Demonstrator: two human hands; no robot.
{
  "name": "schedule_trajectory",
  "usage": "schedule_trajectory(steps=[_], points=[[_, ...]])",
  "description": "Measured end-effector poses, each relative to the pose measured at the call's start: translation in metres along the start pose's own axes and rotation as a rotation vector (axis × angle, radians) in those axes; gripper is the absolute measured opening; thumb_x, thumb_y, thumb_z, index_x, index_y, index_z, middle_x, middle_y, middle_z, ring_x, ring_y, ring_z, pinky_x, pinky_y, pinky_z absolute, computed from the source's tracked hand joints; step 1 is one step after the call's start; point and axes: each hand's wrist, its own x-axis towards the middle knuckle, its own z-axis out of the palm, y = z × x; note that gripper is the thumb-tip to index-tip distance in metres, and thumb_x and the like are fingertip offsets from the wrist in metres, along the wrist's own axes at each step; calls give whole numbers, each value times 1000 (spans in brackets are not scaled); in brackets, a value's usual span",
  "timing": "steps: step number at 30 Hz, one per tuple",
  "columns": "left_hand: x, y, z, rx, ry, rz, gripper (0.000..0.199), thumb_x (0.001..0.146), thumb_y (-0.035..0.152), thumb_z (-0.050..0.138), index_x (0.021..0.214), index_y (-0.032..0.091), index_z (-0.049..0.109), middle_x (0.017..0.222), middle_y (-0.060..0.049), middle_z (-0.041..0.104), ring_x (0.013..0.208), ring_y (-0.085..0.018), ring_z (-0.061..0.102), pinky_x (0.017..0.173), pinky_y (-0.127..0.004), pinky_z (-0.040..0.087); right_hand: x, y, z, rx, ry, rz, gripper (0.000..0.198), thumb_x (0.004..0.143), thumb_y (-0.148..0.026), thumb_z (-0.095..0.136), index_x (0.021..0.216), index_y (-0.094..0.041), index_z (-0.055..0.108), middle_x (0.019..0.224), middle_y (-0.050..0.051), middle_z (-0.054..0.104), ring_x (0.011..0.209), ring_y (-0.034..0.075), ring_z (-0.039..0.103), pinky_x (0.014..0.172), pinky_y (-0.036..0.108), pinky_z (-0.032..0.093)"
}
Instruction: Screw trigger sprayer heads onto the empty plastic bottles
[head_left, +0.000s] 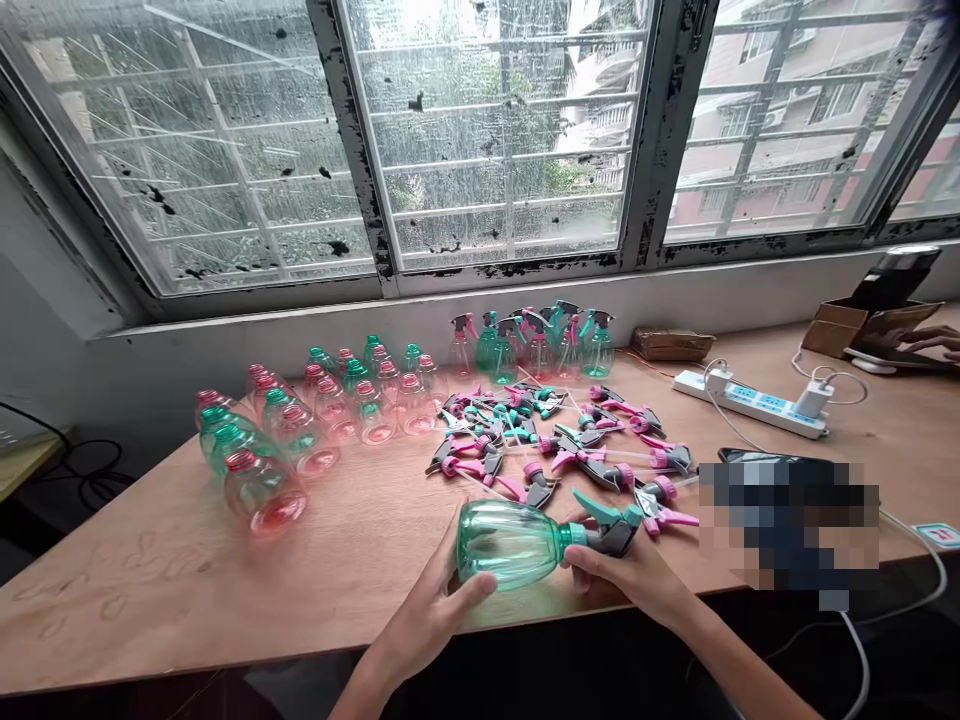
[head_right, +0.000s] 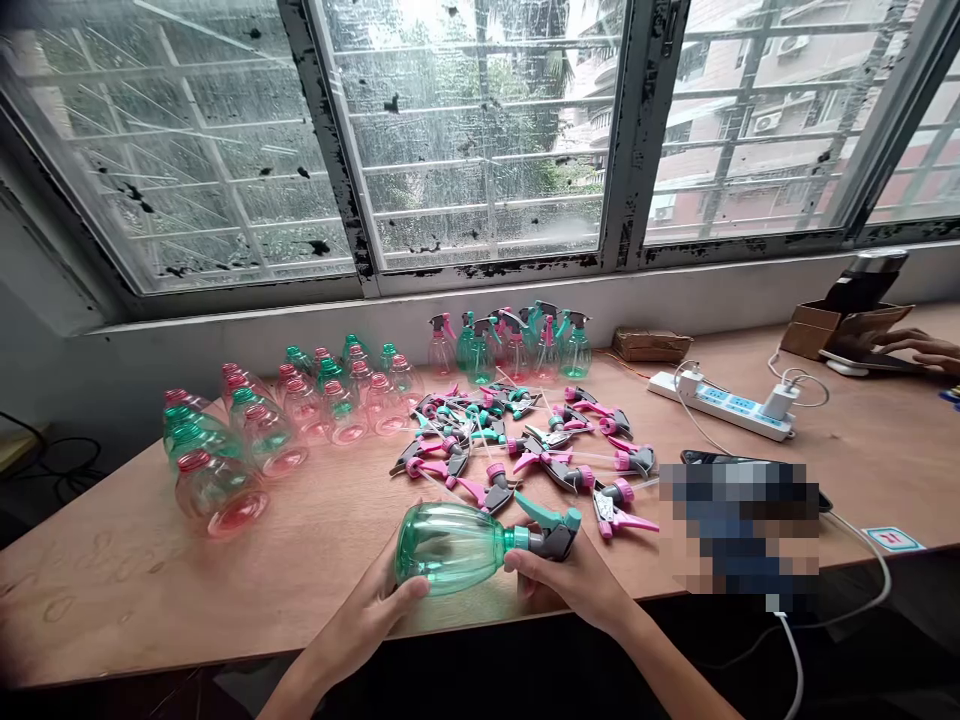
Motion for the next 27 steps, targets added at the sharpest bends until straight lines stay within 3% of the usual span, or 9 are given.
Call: schedule_trajectory(steps=[8, 13, 20, 27], points=[[-5, 1, 2, -25, -7, 26, 101, 91, 30, 73, 159, 44, 1, 166, -1, 32, 153, -28, 28, 125, -44, 22, 1, 6, -2, 30, 54, 30, 36, 83, -50, 78, 73, -19, 64, 57, 0, 69, 53, 15, 62, 56, 28, 50], [-4, -3, -1, -32, 10, 18, 100, 89, 38, 74, 160, 43, 3, 171, -1, 19, 155, -30, 22, 126, -45, 20, 1, 5, 0, 64, 51, 32, 37, 80, -50, 81, 90, -18, 65, 57, -2, 68, 51, 16, 63, 53, 28, 51], [3, 9, 1, -15, 63, 2, 84, 88, 54, 69, 158, 28, 31, 157, -11, 48, 145, -38, 41, 120, -49, 35, -2, 7, 0, 67, 21, 27, 35, 82, -46, 80, 95, -18, 64, 58, -1, 69, 52, 16, 63, 54, 28, 53], [6, 14, 3, -2, 122, 8, 79, 87, 57, 68, 154, 24, 41, 149, -11, 57, 141, -38, 46, 118, -47, 38, -3, 1, 4, 34, 20, 30, 30, 81, -42, 80, 95, -22, 63, 65, -2, 69, 56, 16, 64, 56, 27, 55]])
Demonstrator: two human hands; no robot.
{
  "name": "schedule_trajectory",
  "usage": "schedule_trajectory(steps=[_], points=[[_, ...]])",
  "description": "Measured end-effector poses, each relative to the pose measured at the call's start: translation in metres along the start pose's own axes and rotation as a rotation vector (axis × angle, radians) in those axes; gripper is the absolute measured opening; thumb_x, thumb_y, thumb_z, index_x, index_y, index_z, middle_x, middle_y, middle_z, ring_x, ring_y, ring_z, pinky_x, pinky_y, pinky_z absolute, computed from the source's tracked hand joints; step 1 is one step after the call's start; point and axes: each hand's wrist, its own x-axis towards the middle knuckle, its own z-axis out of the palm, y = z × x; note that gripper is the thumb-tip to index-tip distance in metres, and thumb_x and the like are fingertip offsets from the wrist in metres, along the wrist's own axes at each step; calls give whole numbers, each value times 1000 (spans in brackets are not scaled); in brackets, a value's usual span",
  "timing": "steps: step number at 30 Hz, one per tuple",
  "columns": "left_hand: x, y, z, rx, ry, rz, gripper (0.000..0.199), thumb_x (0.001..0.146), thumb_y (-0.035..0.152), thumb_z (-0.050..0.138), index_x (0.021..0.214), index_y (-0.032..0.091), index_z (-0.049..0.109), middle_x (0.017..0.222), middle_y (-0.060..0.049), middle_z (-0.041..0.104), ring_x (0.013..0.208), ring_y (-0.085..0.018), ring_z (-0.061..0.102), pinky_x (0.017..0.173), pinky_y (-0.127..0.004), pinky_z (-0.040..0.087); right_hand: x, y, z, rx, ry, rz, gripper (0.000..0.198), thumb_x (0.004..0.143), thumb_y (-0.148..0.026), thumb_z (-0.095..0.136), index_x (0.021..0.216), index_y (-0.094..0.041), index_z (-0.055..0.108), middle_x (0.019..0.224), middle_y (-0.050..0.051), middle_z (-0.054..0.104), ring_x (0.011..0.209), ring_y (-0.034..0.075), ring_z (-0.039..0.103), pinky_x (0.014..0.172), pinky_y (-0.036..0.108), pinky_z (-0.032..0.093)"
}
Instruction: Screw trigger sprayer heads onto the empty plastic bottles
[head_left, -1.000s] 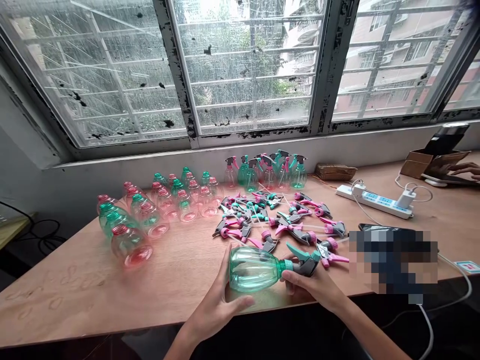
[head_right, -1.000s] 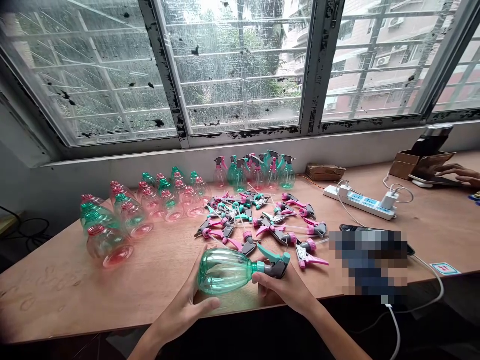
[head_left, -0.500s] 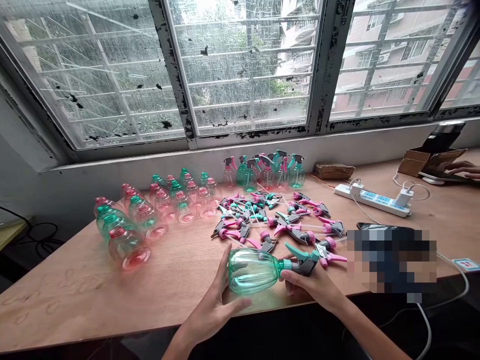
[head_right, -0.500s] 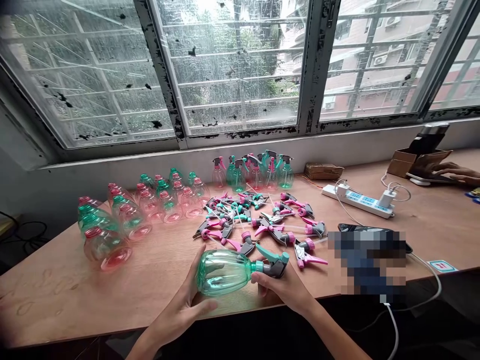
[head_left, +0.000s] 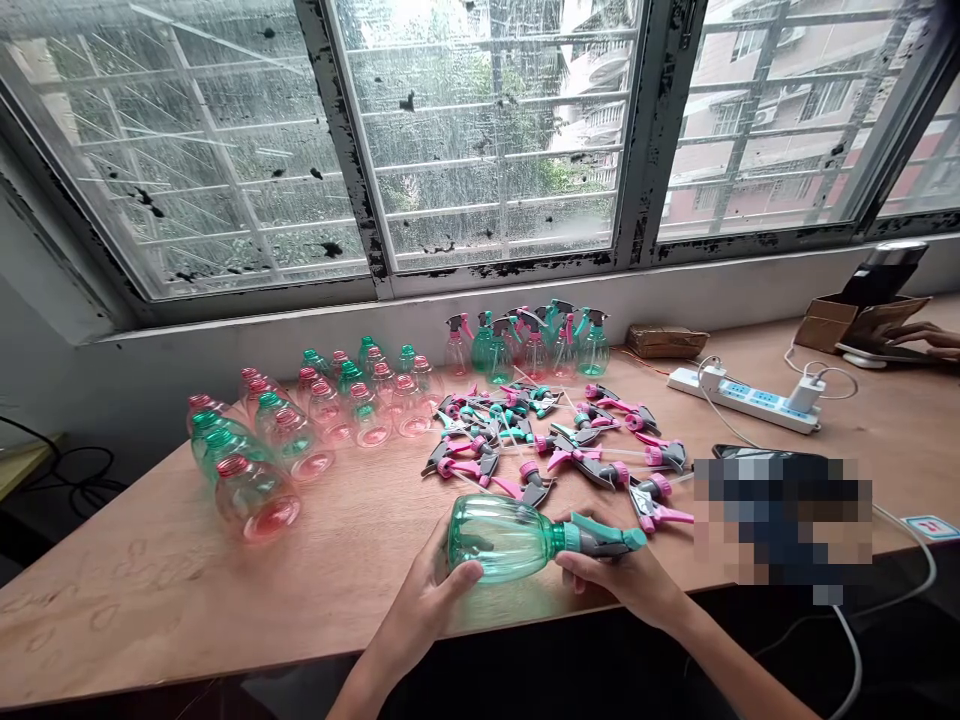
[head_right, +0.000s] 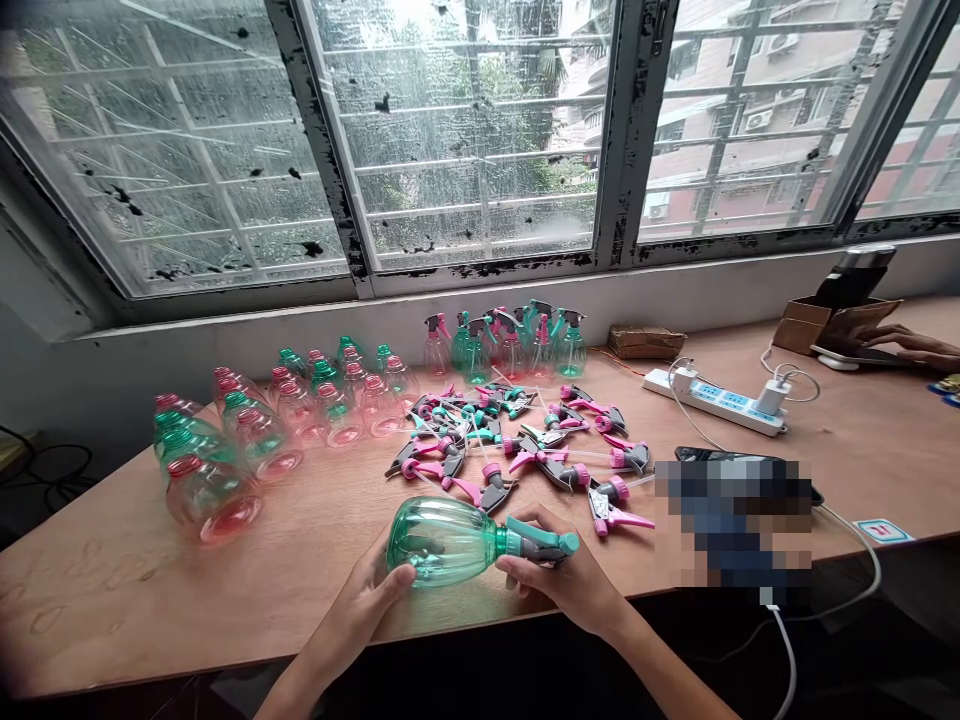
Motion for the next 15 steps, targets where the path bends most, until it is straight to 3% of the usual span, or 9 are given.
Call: schedule_trajectory(steps=[4, 7, 12, 15], points=[[2, 2, 1, 10, 41, -7, 72, 88, 57, 68, 148, 24, 49, 149, -11, 57, 142, -38, 45, 117, -45, 39, 1, 6, 1, -12, 71, -47, 33, 80, -39, 83, 101, -21, 65, 77, -1, 70, 57, 14, 63, 54, 25, 55], [1, 2, 1, 3, 44, -5, 70, 88, 54, 69, 148, 24, 49, 153, -11, 54, 142, -37, 45, 118, -44, 38, 1, 11, 0, -4, 82, -41, 37, 79, -39, 84, 105, -20, 66, 71, -1, 70, 58, 15, 64, 54, 25, 55], [-5, -4, 0, -43, -75, -7, 94, 89, 33, 74, 161, 37, 14, 158, -7, 47, 143, -31, 46, 121, -46, 33, 4, 11, -6, 58, 96, -27, 31, 85, -44, 79, 96, -17, 67, 60, -1, 69, 52, 14, 62, 52, 26, 52], [-7, -9, 0, -33, -87, 22, 100, 89, 29, 75, 160, 40, 5, 162, -6, 40, 147, -30, 40, 124, -48, 27, 5, 9, -7, 95, 91, -10, 32, 84, -45, 80, 92, -17, 66, 63, 0, 71, 52, 15, 63, 51, 26, 52]])
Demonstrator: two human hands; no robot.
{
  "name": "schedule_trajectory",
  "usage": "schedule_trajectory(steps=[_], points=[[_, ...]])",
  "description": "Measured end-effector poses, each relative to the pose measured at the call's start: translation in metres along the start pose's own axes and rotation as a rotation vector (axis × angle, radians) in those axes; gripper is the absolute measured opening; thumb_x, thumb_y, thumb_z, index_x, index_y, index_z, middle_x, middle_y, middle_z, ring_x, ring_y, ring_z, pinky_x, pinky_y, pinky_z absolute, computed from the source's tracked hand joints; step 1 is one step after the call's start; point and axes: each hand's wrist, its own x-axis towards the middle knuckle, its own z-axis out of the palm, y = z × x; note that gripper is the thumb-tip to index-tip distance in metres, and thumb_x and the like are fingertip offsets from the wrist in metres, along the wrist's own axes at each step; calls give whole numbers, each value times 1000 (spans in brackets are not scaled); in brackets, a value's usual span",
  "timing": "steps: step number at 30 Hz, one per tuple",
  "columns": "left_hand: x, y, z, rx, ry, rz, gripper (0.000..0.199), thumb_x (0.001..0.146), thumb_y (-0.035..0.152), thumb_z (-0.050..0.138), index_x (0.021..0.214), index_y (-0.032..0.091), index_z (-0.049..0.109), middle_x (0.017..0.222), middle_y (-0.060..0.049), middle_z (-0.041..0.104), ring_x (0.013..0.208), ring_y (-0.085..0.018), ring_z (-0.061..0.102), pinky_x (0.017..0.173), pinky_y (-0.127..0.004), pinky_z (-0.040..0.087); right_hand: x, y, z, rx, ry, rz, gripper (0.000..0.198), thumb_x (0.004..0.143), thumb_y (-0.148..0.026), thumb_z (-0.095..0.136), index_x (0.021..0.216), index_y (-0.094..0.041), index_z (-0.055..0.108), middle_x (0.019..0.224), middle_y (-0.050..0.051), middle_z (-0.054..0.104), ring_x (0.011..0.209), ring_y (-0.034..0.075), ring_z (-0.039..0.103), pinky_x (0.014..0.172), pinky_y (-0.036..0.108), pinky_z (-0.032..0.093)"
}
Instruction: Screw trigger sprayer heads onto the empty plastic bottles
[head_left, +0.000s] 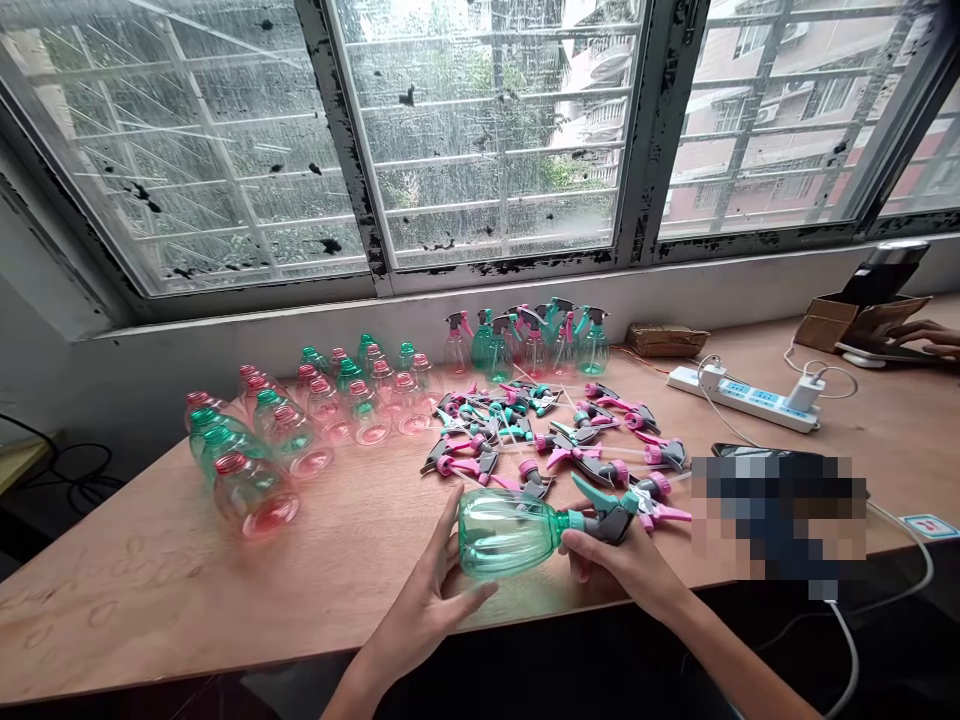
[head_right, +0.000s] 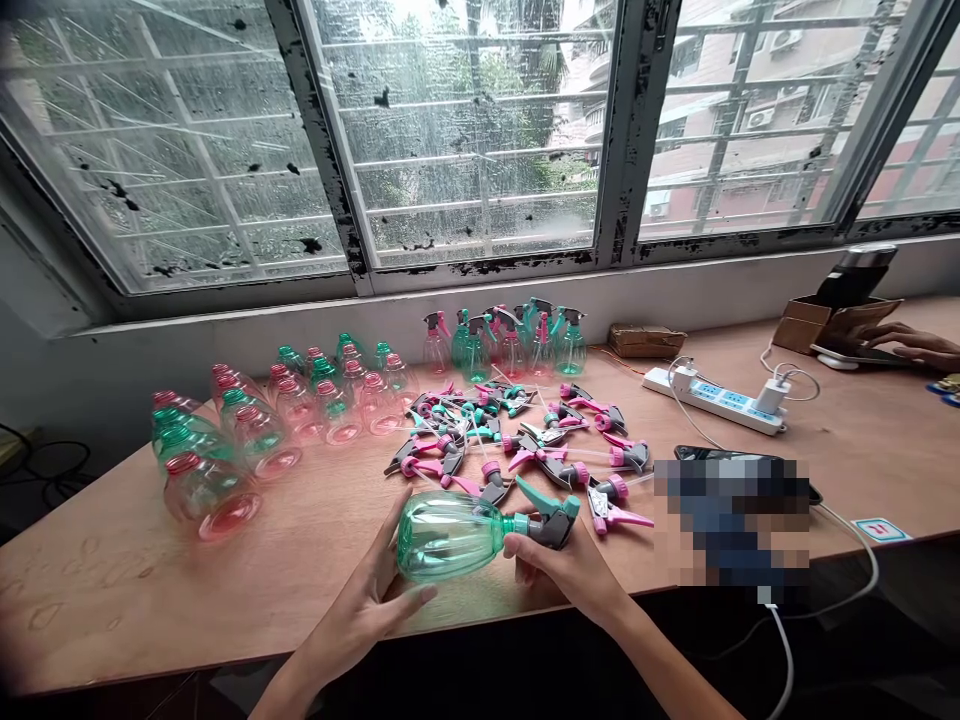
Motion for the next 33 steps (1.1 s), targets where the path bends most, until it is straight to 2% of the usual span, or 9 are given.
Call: schedule_trajectory(steps=[4, 7, 11, 16, 19, 22, 26, 30, 33], points=[[0, -4, -1, -34, 39, -2, 101, 88, 35, 76, 161, 36, 7, 168, -7, 26, 153, -33, 27, 125, -48, 25, -1, -5, 4, -62, -66, 3, 33, 81, -47, 80, 77, -18, 65, 60, 0, 69, 54, 15, 61, 54, 29, 53], [1, -4, -1, -20, 6, -10, 92, 91, 35, 73, 161, 35, 14, 167, -7, 31, 151, -33, 32, 124, -46, 28, -2, -10, 5, -73, -72, -7, 33, 82, -48, 79, 76, -18, 65, 60, 0, 68, 53, 14, 60, 54, 29, 53], [-1, -2, 2, 23, 30, 11, 93, 92, 34, 71, 160, 40, 8, 165, -5, 35, 148, -32, 38, 124, -48, 27, -2, -12, 5, -30, -34, -10, 34, 82, -49, 79, 84, -18, 67, 58, -1, 67, 51, 15, 62, 52, 28, 53], [-2, -2, 2, -8, 31, 7, 103, 88, 35, 76, 160, 43, 3, 170, -3, 21, 155, -32, 20, 125, -46, 23, -2, -11, 5, -57, -60, 2, 36, 81, -51, 80, 85, -18, 67, 60, 0, 68, 53, 15, 60, 54, 28, 52], [-1, 0, 2, -57, 25, -4, 98, 89, 37, 74, 161, 38, 8, 168, -6, 28, 153, -33, 27, 124, -47, 26, -1, -10, 4, -81, -75, 10, 36, 81, -51, 80, 78, -18, 65, 60, 0, 69, 54, 15, 59, 55, 29, 52], [-2, 2, 5, -26, 14, 17, 98, 88, 31, 76, 160, 41, 12, 166, -5, 30, 149, -33, 35, 122, -47, 31, -1, -9, 3, -52, -41, 16, 35, 82, -50, 79, 82, -18, 66, 59, -1, 68, 53, 15, 60, 54, 29, 50], [-3, 0, 7, 43, 33, 43, 89, 93, 31, 70, 159, 44, 11, 169, -3, 24, 154, -31, 26, 124, -48, 24, -1, -9, 3, -23, -24, 9, 35, 82, -50, 79, 88, -19, 66, 59, -2, 67, 52, 15, 61, 53, 27, 50], [-1, -4, 2, 12, 37, 4, 96, 90, 33, 73, 161, 39, 7, 171, -4, 18, 155, -32, 22, 126, -46, 22, 0, -8, 4, -66, -74, 3, 37, 81, -52, 79, 76, -18, 65, 61, -1, 66, 54, 14, 59, 54, 28, 52], [-1, -5, -1, -13, 11, -10, 91, 92, 34, 71, 161, 37, 11, 169, -5, 24, 154, -32, 25, 125, -45, 25, 0, -8, 3, -94, -75, 4, 37, 80, -53, 79, 74, -18, 65, 61, 0, 67, 54, 15, 58, 54, 29, 52]])
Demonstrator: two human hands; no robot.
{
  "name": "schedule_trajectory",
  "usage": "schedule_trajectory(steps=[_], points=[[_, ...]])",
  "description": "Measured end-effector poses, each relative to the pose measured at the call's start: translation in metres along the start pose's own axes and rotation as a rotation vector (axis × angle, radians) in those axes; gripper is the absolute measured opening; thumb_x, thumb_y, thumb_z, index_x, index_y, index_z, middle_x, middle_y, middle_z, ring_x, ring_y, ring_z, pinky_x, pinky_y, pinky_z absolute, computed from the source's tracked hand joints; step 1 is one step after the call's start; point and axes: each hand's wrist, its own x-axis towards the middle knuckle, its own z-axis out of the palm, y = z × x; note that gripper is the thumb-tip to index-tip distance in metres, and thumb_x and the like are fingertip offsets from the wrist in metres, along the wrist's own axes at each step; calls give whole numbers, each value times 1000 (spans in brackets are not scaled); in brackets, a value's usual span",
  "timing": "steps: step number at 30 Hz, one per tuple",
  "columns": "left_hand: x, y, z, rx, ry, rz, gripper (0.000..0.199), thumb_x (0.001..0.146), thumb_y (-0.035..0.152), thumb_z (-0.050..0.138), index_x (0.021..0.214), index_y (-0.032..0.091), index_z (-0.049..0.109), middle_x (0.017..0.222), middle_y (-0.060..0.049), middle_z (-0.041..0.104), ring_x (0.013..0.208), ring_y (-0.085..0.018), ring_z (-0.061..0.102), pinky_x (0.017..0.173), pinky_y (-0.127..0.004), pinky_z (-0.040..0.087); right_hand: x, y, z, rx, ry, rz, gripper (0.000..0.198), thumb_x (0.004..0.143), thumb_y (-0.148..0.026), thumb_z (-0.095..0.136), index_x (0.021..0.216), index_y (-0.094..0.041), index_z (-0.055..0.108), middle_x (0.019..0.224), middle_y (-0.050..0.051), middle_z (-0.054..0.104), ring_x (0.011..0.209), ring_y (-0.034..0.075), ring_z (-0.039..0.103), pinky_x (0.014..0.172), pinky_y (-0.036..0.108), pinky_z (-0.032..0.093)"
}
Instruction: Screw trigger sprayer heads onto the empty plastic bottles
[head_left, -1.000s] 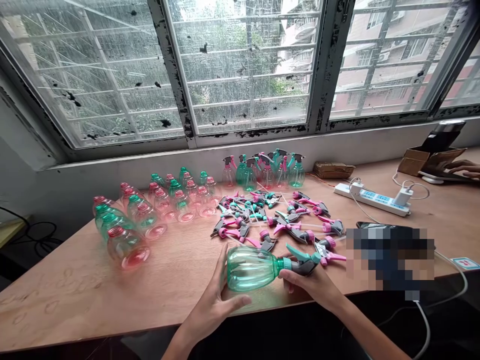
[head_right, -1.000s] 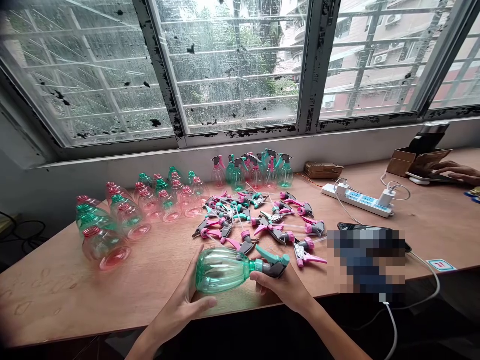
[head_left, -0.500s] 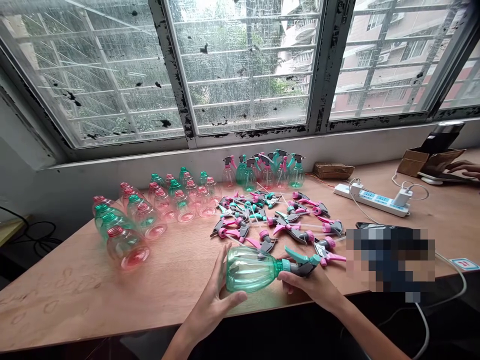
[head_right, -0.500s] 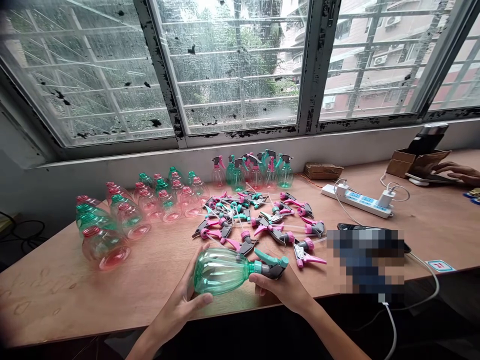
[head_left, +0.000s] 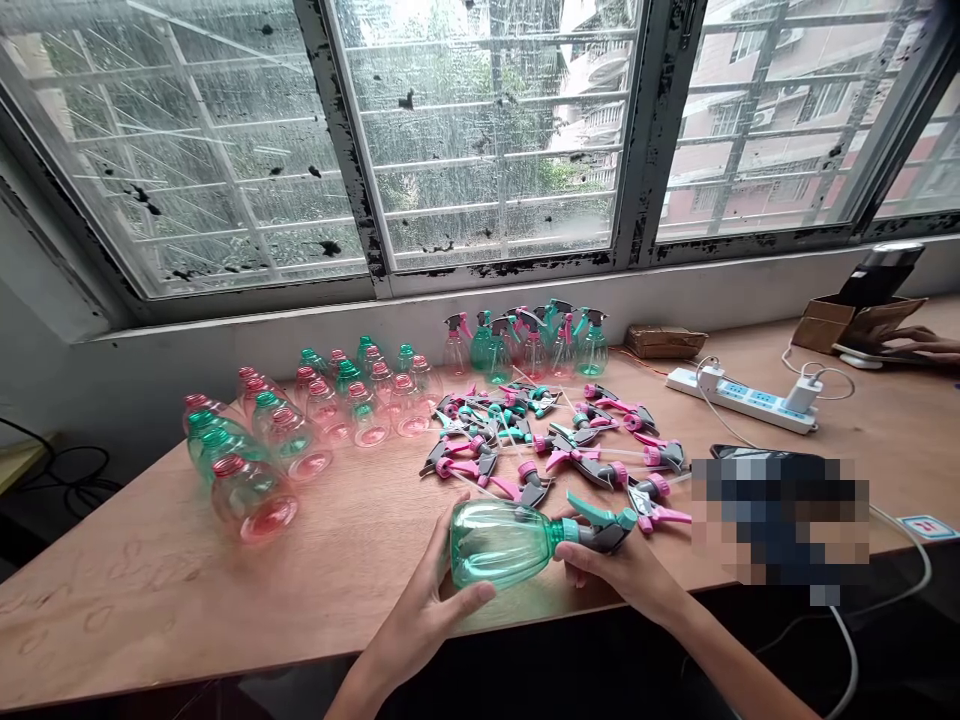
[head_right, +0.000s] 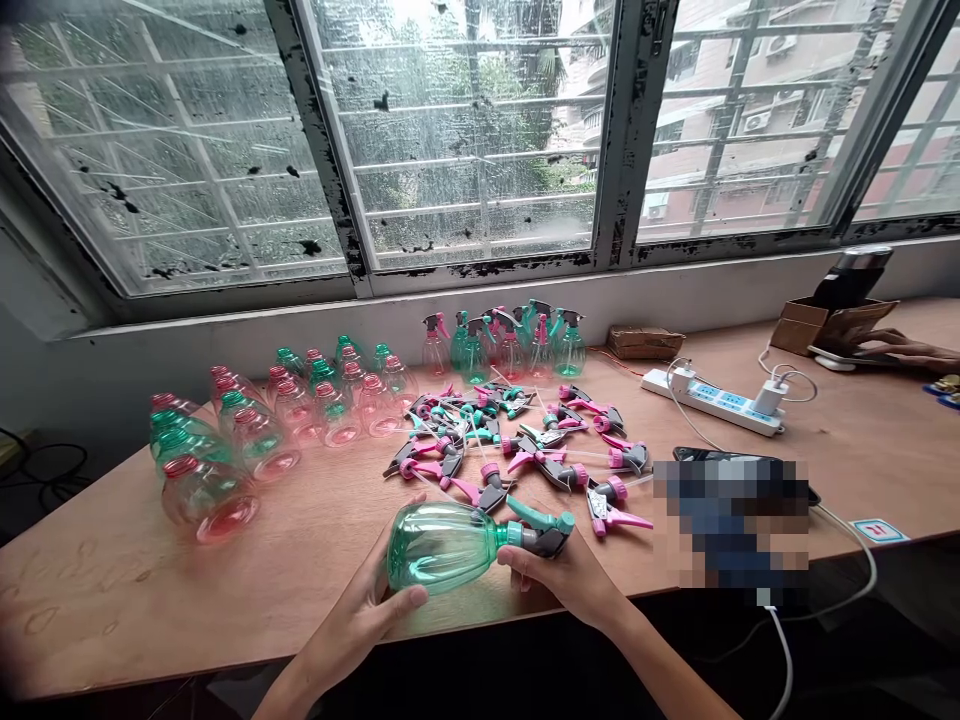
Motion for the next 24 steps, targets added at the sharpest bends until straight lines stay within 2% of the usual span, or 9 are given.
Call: schedule_trajectory(steps=[3, 5, 10, 13, 15, 20, 24], points=[[-1, 1, 1, 6, -9, 11, 96, 90, 30, 74, 160, 43, 9, 167, -4, 30, 152, -30, 31, 124, -46, 27, -1, 1, -1, 22, 35, 8, 34, 82, -50, 79, 84, -18, 68, 59, -1, 67, 54, 15, 60, 54, 28, 51], [-1, 2, 2, 8, -2, 20, 95, 92, 30, 72, 159, 46, 7, 167, -4, 28, 151, -30, 33, 124, -48, 27, -1, 1, -1, 25, 42, 12, 34, 83, -50, 78, 86, -18, 68, 59, -1, 66, 54, 15, 61, 55, 28, 50], [2, -2, -1, -14, -11, 0, 109, 87, 33, 77, 160, 41, -3, 170, -7, 20, 153, -32, 28, 126, -50, 20, 0, -3, 2, -44, 24, -8, 37, 80, -54, 78, 72, -20, 65, 59, -1, 65, 54, 16, 58, 54, 29, 52], [3, -2, -2, -11, -11, -15, 97, 90, 38, 73, 162, 34, 7, 169, -9, 25, 152, -35, 28, 125, -50, 23, 0, -4, 2, -68, 2, -22, 38, 81, -53, 77, 67, -20, 64, 59, 0, 65, 54, 16, 57, 55, 29, 53], [3, -1, -1, 1, -4, -21, 94, 91, 36, 72, 161, 35, 11, 168, -8, 28, 151, -34, 31, 125, -50, 24, 0, -2, 1, -48, 7, -10, 37, 82, -53, 77, 70, -20, 65, 59, 0, 66, 54, 16, 58, 55, 29, 52], [1, 2, 0, -5, -21, -14, 100, 91, 32, 73, 159, 44, 0, 160, -7, 42, 145, -31, 44, 121, -50, 32, 1, 1, 0, -20, 38, 18, 38, 80, -53, 79, 73, -18, 66, 59, 0, 66, 54, 15, 59, 55, 29, 50], [2, 1, -2, -9, 2, -19, 108, 86, 35, 79, 160, 40, 1, 167, -8, 29, 151, -35, 32, 124, -51, 25, 1, -2, 1, -45, 13, -4, 36, 82, -52, 77, 71, -20, 64, 60, -1, 65, 55, 15, 58, 56, 29, 51]])
